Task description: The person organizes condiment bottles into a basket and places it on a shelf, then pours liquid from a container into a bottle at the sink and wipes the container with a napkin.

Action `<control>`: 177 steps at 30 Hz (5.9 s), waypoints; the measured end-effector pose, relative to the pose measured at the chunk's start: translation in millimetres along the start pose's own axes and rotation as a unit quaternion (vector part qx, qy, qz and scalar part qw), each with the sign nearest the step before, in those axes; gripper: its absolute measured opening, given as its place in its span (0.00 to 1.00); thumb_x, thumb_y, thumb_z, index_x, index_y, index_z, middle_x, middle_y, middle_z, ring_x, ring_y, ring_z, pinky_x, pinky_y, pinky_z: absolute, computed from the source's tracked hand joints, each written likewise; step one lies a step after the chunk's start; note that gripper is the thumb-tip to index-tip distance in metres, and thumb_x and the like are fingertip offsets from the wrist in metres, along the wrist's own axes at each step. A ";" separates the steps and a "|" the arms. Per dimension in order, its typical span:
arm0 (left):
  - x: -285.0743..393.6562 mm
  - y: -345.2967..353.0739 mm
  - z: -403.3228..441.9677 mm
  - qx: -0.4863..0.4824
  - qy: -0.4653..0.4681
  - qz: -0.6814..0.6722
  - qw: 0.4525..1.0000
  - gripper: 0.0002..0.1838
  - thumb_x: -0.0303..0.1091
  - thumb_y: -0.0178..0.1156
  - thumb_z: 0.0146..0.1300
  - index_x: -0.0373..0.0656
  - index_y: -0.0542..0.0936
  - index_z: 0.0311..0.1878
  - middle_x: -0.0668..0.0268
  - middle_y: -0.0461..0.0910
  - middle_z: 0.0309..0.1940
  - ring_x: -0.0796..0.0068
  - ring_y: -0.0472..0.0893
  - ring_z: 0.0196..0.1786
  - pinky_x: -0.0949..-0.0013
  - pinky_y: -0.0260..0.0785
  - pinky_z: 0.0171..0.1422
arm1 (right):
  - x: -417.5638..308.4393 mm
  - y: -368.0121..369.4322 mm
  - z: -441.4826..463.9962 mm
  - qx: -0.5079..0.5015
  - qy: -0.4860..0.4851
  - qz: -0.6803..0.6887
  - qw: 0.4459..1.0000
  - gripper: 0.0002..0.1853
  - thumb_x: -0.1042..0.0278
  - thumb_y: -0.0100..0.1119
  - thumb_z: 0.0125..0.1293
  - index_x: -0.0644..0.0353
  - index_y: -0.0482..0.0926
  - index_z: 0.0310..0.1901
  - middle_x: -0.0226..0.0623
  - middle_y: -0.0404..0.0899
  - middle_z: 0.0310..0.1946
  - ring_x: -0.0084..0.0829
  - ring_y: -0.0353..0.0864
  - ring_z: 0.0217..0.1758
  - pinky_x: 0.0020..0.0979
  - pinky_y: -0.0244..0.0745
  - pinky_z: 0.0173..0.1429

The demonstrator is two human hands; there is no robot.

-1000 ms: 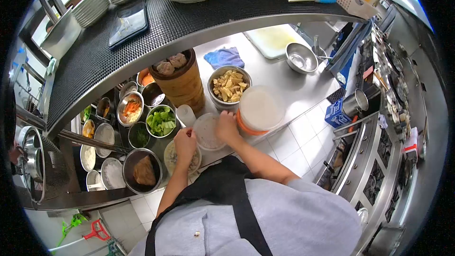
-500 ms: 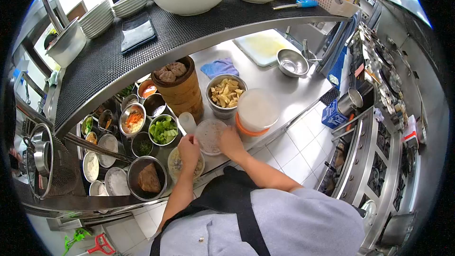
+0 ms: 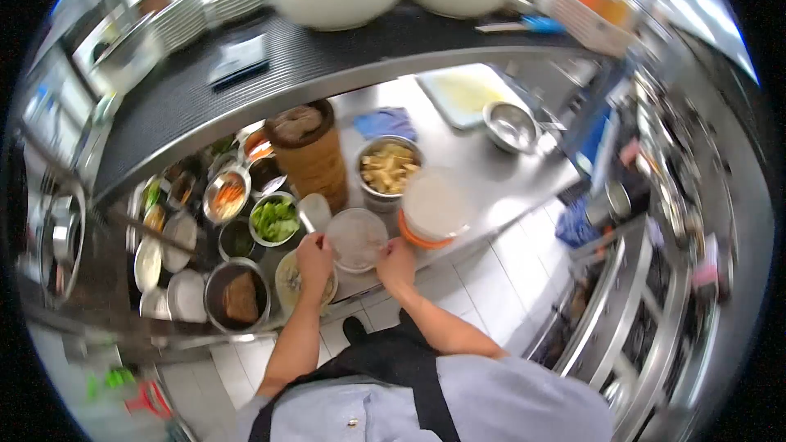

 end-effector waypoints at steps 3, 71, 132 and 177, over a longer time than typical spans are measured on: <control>-27.7 18.1 -1.6 0.080 0.023 0.007 0.996 0.12 0.36 0.59 0.66 0.38 0.85 0.42 0.48 0.83 0.39 0.47 0.83 0.46 0.51 0.74 0.54 | -9.6 -9.0 -0.4 -0.035 -0.047 0.033 0.998 0.11 0.66 0.65 0.68 0.64 0.79 0.43 0.47 0.83 0.36 0.44 0.83 0.38 0.43 0.78 0.47; 37.7 -356.2 -196.5 0.597 0.094 -0.006 0.797 0.15 0.34 0.64 0.73 0.36 0.76 0.56 0.71 0.79 0.35 0.84 0.76 0.38 0.76 0.71 0.44 | -58.3 -11.0 -79.3 -0.163 -0.537 0.119 0.819 0.14 0.78 0.66 0.63 0.61 0.80 0.50 0.42 0.81 0.42 0.41 0.78 0.41 0.41 0.71 0.49; 52.1 -617.9 -139.1 0.144 0.093 -0.005 0.985 0.44 0.46 0.80 0.47 0.30 0.75 0.64 0.63 0.83 0.49 0.74 0.83 0.52 0.70 0.74 0.59 | -333.7 42.9 -279.2 -0.177 -0.565 0.253 0.765 0.17 0.84 0.67 0.56 0.63 0.81 0.48 0.34 0.79 0.29 0.31 0.76 0.29 0.34 0.65 0.40; 347.0 -119.3 -59.1 -0.265 0.343 -0.151 0.888 0.48 0.49 0.84 0.40 0.30 0.73 0.61 0.54 0.82 0.52 0.67 0.82 0.56 0.65 0.74 0.64 | -146.5 -281.1 -40.5 0.106 -0.271 0.353 0.889 0.14 0.70 0.53 0.80 0.70 0.76 0.59 0.39 0.82 0.47 0.24 0.84 0.40 0.26 0.82 0.47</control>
Point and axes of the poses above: each hand's wrist, its own z-axis towards the middle knuckle, its own y-axis out of the palm, x = y × z, the point moved 1 cm from there along z, towards the middle knuckle
